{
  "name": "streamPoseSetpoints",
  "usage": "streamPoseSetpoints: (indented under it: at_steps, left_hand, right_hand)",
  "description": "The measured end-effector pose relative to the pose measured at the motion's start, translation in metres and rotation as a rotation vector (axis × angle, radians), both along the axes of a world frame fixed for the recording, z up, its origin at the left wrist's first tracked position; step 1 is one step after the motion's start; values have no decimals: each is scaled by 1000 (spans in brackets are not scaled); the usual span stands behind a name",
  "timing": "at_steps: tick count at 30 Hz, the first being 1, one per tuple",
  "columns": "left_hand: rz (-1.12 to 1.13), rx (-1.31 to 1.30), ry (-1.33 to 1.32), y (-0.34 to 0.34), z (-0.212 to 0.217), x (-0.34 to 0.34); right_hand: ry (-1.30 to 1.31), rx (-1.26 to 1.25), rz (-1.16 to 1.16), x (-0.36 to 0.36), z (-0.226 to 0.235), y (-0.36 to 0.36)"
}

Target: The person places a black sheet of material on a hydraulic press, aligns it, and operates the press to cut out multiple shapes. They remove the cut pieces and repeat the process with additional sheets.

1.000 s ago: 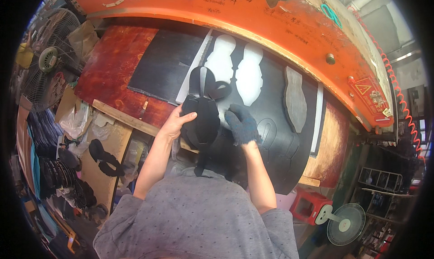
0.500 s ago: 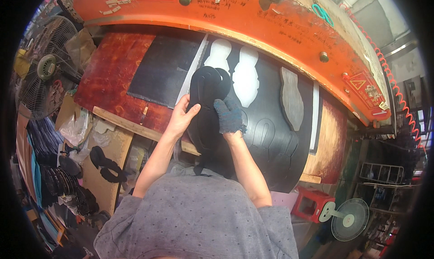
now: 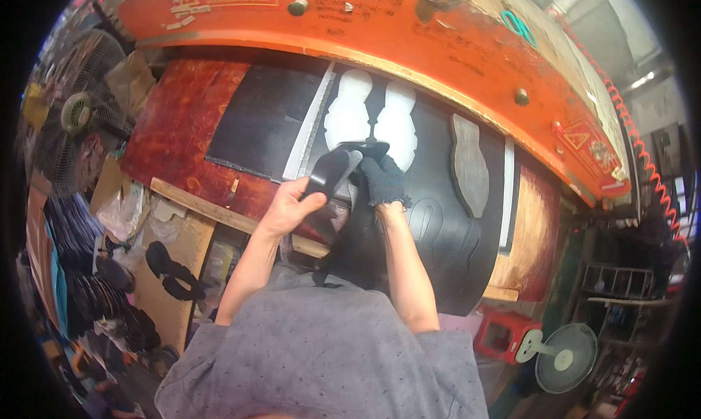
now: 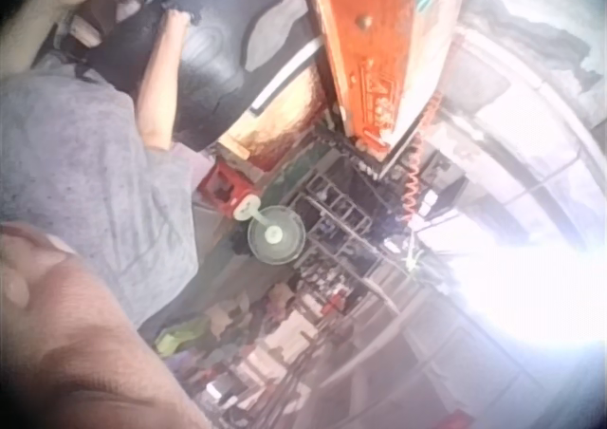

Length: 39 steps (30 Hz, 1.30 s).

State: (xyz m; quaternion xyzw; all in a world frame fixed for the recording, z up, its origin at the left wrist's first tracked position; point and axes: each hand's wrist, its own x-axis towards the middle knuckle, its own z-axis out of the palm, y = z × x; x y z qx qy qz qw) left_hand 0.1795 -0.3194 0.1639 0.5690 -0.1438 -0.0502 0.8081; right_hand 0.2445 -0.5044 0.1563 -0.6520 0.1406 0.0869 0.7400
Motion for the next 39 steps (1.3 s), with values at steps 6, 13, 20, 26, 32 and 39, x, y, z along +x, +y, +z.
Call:
streamPoseSetpoints:
  at_steps: [6,13,20,26,32,39]
  left_hand:
    - [369,-189,247,-15,-21,29]
    - [652,582,-18,-23,-41,35]
    - [835,435,228,4,-70,81]
    - [422,419,9,-1,-82,94]
    - [403,430,-13,12,-73,100]
    - [415,740,-49,15,-32,106]
  right_hand:
    - [-495,-499,-16,12,12,-1]
    - [-657,-843,322,-29,4,38]
    - [-646,-837,-90,-66,50,8]
    - [-595,-1130,-426,-90,66,-101]
    - [-242,247,-834,-177,-7,-204]
    - [-568,221,-1334,-236,1,-418]
